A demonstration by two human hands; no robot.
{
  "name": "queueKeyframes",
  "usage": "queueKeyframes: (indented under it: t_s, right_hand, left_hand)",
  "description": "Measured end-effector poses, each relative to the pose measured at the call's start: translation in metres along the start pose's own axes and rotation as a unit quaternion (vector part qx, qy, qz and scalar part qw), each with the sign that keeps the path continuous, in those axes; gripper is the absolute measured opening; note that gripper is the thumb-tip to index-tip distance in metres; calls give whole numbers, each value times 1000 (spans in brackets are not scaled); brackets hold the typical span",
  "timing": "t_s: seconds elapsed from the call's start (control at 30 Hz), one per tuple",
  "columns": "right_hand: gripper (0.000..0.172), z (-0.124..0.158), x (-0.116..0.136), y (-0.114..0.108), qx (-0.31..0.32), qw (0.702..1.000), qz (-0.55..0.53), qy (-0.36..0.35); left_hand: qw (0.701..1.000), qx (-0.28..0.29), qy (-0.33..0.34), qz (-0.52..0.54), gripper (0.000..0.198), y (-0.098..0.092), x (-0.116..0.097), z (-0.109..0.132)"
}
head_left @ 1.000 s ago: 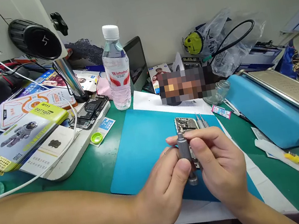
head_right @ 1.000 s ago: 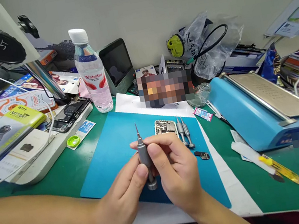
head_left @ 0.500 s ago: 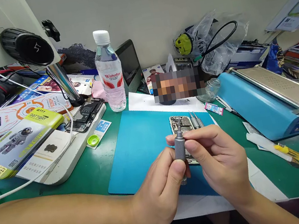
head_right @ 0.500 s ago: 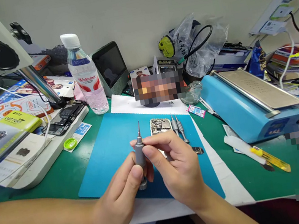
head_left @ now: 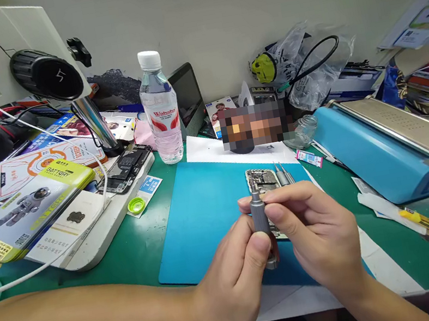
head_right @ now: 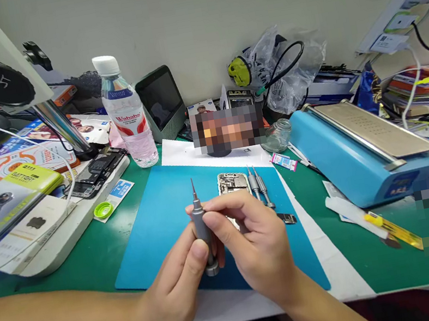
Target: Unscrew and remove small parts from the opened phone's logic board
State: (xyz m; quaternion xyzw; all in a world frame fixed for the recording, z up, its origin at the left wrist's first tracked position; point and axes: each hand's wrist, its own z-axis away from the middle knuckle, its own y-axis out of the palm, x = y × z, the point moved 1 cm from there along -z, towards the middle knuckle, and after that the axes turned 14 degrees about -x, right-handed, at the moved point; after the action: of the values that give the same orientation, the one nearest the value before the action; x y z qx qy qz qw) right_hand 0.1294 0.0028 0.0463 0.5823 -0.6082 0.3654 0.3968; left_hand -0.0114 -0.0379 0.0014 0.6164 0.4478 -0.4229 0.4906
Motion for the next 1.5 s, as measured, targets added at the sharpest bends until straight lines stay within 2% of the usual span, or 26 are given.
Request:
queueKeyframes:
  t_s: [0.13, 0.27, 0.47, 0.53, 0.6, 0.73, 0.83, 0.97, 1.1, 1.27, 1.4, 1.47, 1.5]
  right_hand:
    - [2, -12, 5, -10, 53, 997, 2, 49]
    - [12, -21, 10, -16, 92, 991, -7, 98]
    - [24, -30, 10, -17, 133, 986, 22, 98]
    - [22, -38, 6, -20, 138, 985, 84, 65]
    - [20, -49, -1, -24, 157, 970, 188, -1]
    - [16, -68, -21, -26, 246, 888, 360, -146]
    - [17, -74, -37, -22, 309, 836, 399, -217]
    - [22, -72, -51, -19, 349, 808, 393, -266]
    - [25, -71, -59, -18, 347, 812, 379, -277]
    - [25, -73, -58, -16, 329, 836, 356, -257]
    - [18, -69, -43, -24, 243, 884, 320, -238]
    - [27, -65, -32, -31, 226, 913, 268, -210]
    - [36, -63, -28, -34, 247, 921, 239, -184]
  left_hand:
    - [1000, 12, 1, -5, 40, 0, -3, -1]
    - [1000, 15, -5, -15, 42, 0, -5, 1]
    - [1000, -3, -25, 2, 43, 2, -3, -1]
    - [999, -33, -36, 3, 44, 3, -1, -3]
    - [997, -64, -47, 5, 45, 3, -1, -5]
    - [991, -98, -92, 0, 48, 5, 0, -8]
    - [986, -119, -119, 3, 49, 5, 0, -9]
    - [984, -128, -126, 14, 49, 7, 0, -11]
    - [983, -123, -137, 25, 49, 8, 1, -11]
    - [981, -122, -149, 28, 49, 6, 2, -8]
    - [983, -114, -146, 15, 50, 6, 3, -7]
    - [984, -110, -143, 2, 49, 5, 3, -7]
    - [985, -105, -140, 0, 48, 5, 3, -8]
